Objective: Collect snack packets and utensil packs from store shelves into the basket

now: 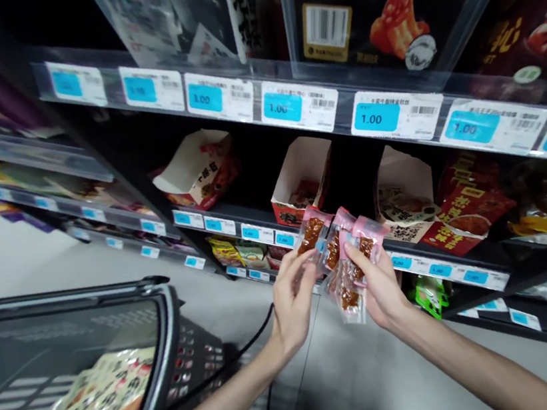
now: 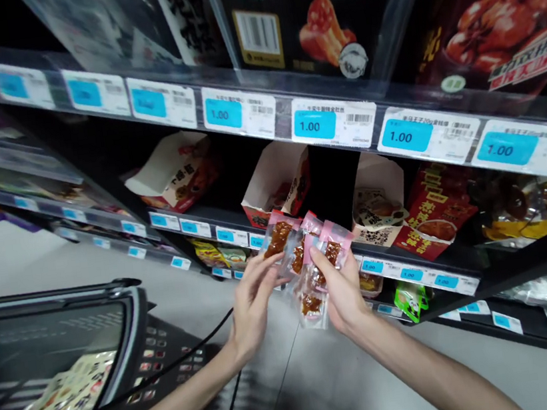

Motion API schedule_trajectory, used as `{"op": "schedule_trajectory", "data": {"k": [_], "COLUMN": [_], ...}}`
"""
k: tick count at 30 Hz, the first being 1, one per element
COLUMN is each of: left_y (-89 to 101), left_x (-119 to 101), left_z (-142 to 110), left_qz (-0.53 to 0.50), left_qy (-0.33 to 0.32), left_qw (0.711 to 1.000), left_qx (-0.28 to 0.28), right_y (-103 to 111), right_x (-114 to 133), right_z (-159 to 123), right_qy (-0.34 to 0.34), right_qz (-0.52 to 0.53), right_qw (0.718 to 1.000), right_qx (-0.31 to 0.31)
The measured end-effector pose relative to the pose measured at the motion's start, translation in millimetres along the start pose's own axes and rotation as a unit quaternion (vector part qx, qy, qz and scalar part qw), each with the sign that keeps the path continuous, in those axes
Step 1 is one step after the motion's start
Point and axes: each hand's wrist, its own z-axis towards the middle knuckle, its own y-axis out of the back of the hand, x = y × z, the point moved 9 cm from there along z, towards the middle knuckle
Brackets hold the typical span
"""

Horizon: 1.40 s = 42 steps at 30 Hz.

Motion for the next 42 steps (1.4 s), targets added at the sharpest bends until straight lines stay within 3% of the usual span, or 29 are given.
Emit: {"op": "schedule_trajectory", "data": {"k": [3,6,13,19,23,30,35,42], "left_y": [-4.3,-4.6,-1.5,-10.6,-13.7,-7.2,-14.2,-19.6], "left_x": [-7.4,-4.2,-10.0,-19.5,-7.1,12.6,11.1,-2.4], "left_z": [-1.2,0.1,-0.9,-9.2,-12.0,-15.3,-15.7,-16.8], "left_qz": [0.083,0.102,0.144,0.15,0.148,0.158,0.155,0.136], "left_qy": [-0.029,-0.022,-0.046,-0.096,-0.059,-0.002,0.005,-0.039], "left_qw": [0.996,0.994,0.988,0.983,0.985,0.986,0.984,0.982], "left_qx": [0.013,0.009,-0.02,0.043,0.073,0.049,0.084,0.123], "right_y": [-3.0,-4.9,-4.3,-1.5,0.5,-1.7,-3.3,3.0], "right_x": [-6.7,-11.8,-11.8,-31.4,-34.6,-36.1,-33.7,-35.9], "right_z": [-5.4,-7.7,-10.8,-16.4,-19.0,-22.2,-25.6,-22.4], "right_qy": [-0.019,-0.042,-0.058,-0.117,-0.147,-0.188,-0.191,-0.203], "right_qz": [0.006,0.015,-0.007,-0.035,-0.059,-0.063,-0.03,-0.038], "right_qw": [1.0,0.999,0.998,0.993,0.987,0.98,0.981,0.978], "right_qx": [0.016,0.024,-0.015,-0.002,-0.005,-0.025,-0.034,-0.029]}}
